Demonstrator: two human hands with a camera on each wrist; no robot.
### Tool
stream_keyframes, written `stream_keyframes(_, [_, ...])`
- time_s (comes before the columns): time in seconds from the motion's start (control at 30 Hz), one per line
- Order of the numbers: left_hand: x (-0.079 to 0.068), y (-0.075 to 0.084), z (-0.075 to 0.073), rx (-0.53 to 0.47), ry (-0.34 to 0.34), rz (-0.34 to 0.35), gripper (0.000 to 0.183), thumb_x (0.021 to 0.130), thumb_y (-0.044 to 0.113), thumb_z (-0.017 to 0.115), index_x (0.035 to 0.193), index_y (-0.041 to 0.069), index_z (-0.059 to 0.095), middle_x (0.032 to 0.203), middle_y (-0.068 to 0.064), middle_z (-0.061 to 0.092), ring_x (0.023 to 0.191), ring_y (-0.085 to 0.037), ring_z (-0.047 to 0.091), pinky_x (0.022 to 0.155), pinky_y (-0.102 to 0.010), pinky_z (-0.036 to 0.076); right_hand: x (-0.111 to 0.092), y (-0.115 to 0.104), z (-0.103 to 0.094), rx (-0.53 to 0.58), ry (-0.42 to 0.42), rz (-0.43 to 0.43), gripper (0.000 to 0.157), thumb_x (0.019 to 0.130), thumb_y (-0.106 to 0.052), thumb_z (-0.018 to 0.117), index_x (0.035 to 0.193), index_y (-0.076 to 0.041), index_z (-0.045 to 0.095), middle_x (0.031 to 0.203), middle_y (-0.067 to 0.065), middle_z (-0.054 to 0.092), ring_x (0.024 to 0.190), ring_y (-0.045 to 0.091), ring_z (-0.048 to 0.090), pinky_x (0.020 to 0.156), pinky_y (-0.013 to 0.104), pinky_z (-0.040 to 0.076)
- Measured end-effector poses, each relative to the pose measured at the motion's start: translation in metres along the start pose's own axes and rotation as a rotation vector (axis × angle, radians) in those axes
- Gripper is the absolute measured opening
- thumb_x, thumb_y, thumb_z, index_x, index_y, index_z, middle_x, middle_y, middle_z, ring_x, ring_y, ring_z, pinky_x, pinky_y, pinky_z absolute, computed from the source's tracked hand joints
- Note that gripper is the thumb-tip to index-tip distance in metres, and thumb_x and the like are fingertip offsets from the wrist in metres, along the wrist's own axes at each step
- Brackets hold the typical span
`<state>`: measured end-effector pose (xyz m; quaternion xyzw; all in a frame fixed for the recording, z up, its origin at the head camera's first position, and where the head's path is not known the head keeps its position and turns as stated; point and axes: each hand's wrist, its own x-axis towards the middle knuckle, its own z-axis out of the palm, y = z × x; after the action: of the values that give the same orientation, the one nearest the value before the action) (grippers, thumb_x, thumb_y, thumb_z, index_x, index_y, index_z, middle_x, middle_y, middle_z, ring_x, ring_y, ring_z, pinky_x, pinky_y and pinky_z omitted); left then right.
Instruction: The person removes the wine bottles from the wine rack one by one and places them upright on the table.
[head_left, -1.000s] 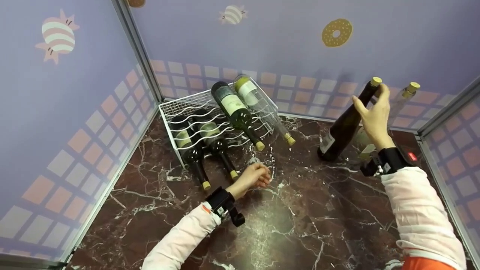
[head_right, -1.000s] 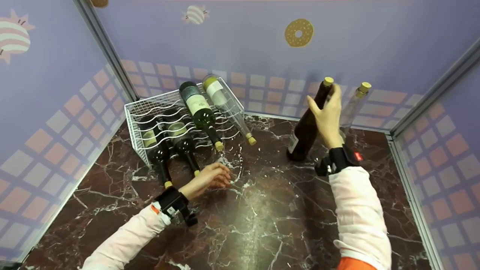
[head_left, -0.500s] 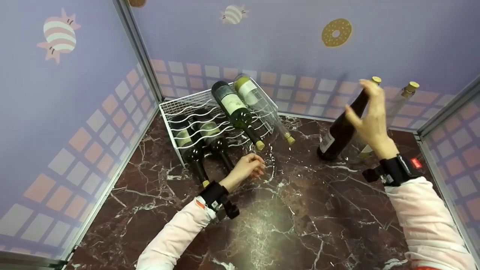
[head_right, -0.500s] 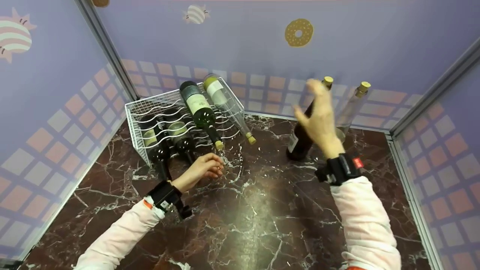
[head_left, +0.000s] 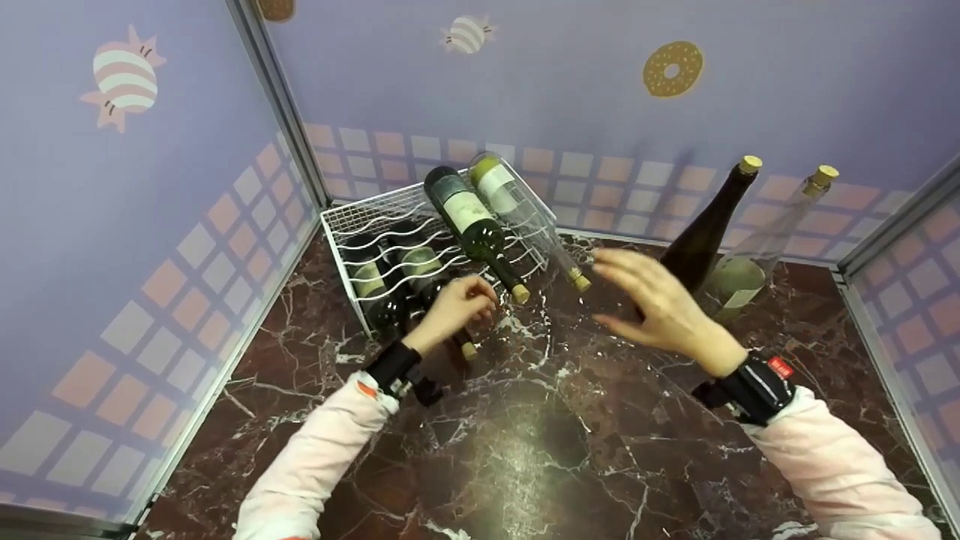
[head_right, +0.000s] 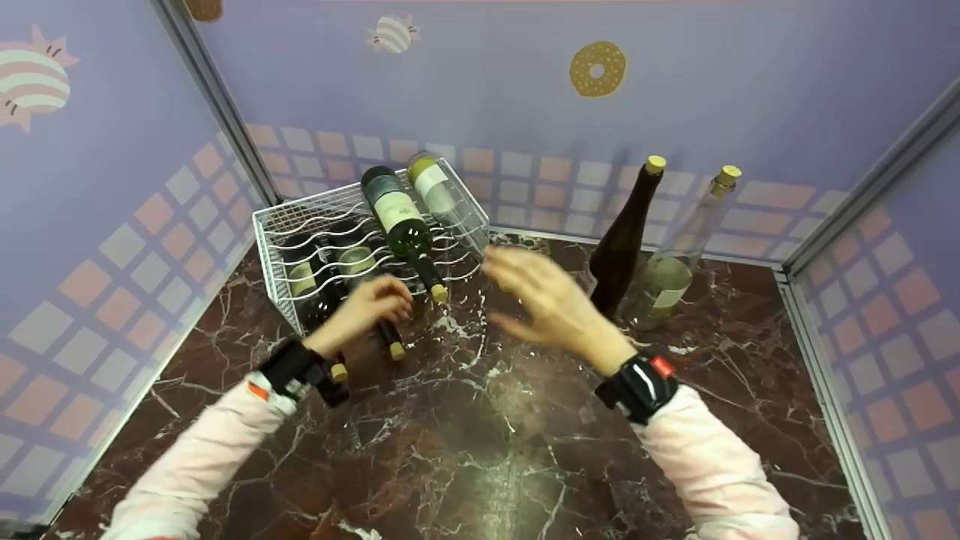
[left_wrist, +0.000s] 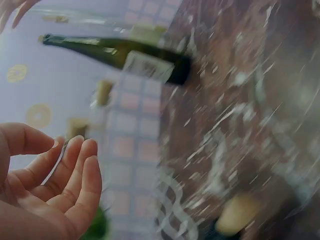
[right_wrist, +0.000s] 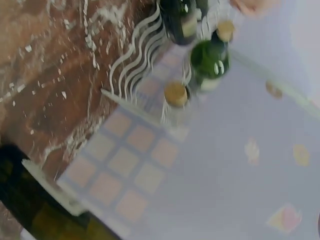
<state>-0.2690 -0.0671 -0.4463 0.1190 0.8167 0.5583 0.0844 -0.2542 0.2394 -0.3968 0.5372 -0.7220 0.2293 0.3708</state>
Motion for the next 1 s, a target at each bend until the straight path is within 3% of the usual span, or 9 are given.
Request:
stream_keyframes(0.17, [0.018,0.016,-0.027,0.236,0.090,0.201,0.019,0.084,-0.002,0.057,0.101,-0.005,0.062,0.100,-0.021,0.067,0.095,-0.037,0.063,0.082,-0.033,0.054,-0.004,-0.013,0.010,-0.073,-0.115,-0.082,0.054,0.094,-0.037,0.063,0.128,0.005,0.058,0.135,0.020,0.059,0.126,0.031,0.055,0.120,0.031,0.033])
stream_keyframes(0.27, [0.031,0.018,-0.038,0.375,0.139,0.305,0.023,0.079,-0.004,0.056,0.101,-0.006,0.060,0.101,-0.023,0.063,0.098,-0.037,0.059,0.091,-0.044,0.050,-0.008,-0.014,0.014,-0.083,-0.141,-0.088,0.054,0.093,-0.037,0.064,0.129,0.004,0.059,0.134,0.020,0.061,0.118,0.036,0.058,0.120,0.030,0.033])
stream_keyframes(0.4, [0.048,0.018,-0.047,0.513,0.197,0.350,0.032,0.075,-0.009,0.056,0.107,-0.007,0.056,0.106,-0.025,0.056,0.104,-0.042,0.053,0.096,-0.050,0.045,-0.017,-0.014,0.018,-0.071,-0.194,-0.050,0.057,0.090,-0.036,0.068,0.130,0.003,0.059,0.137,0.018,0.059,0.119,0.037,0.058,0.123,0.028,0.027])
stream_keyframes(0.53, [0.065,0.015,-0.052,0.725,0.242,0.393,0.044,0.073,-0.016,0.056,0.116,-0.007,0.051,0.114,-0.026,0.052,0.108,-0.046,0.050,0.095,-0.053,0.047,-0.027,-0.016,0.027,-0.069,-0.267,-0.010,0.062,0.087,-0.038,0.071,0.133,0.001,0.057,0.140,0.015,0.058,0.123,0.034,0.057,0.123,0.028,0.026])
stream_keyframes(0.67, [0.081,0.008,-0.055,0.946,0.245,0.447,0.053,0.072,-0.017,0.058,0.123,-0.004,0.047,0.122,-0.026,0.049,0.114,-0.045,0.049,0.091,-0.053,0.051,-0.037,-0.021,0.038,-0.065,-0.316,0.014,0.065,0.086,-0.040,0.071,0.136,-0.002,0.055,0.140,0.014,0.058,0.124,0.031,0.058,0.115,0.036,0.039])
stream_keyframes(0.77, [0.092,0.002,-0.057,1.035,0.240,0.470,0.055,0.074,-0.016,0.059,0.126,-0.003,0.044,0.128,-0.027,0.048,0.121,-0.044,0.047,0.092,-0.054,0.053,-0.043,-0.023,0.044,-0.042,-0.344,0.036,0.067,0.083,-0.037,0.073,0.138,-0.003,0.054,0.141,0.014,0.058,0.125,0.031,0.057,0.108,0.041,0.043])
stream_keyframes(0.87, [0.099,-0.001,-0.060,1.088,0.209,0.490,0.055,0.077,-0.014,0.059,0.129,-0.003,0.045,0.132,-0.029,0.048,0.126,-0.044,0.045,0.098,-0.055,0.051,-0.047,-0.025,0.047,-0.021,-0.365,0.069,0.069,0.082,-0.035,0.074,0.139,-0.003,0.053,0.142,0.014,0.056,0.127,0.030,0.056,0.113,0.037,0.039])
stream_keyframes(1.0, [0.106,-0.001,-0.061,1.163,0.116,0.497,0.059,0.079,-0.012,0.060,0.135,-0.001,0.045,0.138,-0.027,0.046,0.132,-0.043,0.043,0.108,-0.053,0.045,-0.053,-0.025,0.049,-0.015,-0.372,0.107,0.069,0.081,-0.033,0.076,0.139,-0.003,0.053,0.144,0.012,0.055,0.128,0.028,0.055,0.121,0.028,0.028])
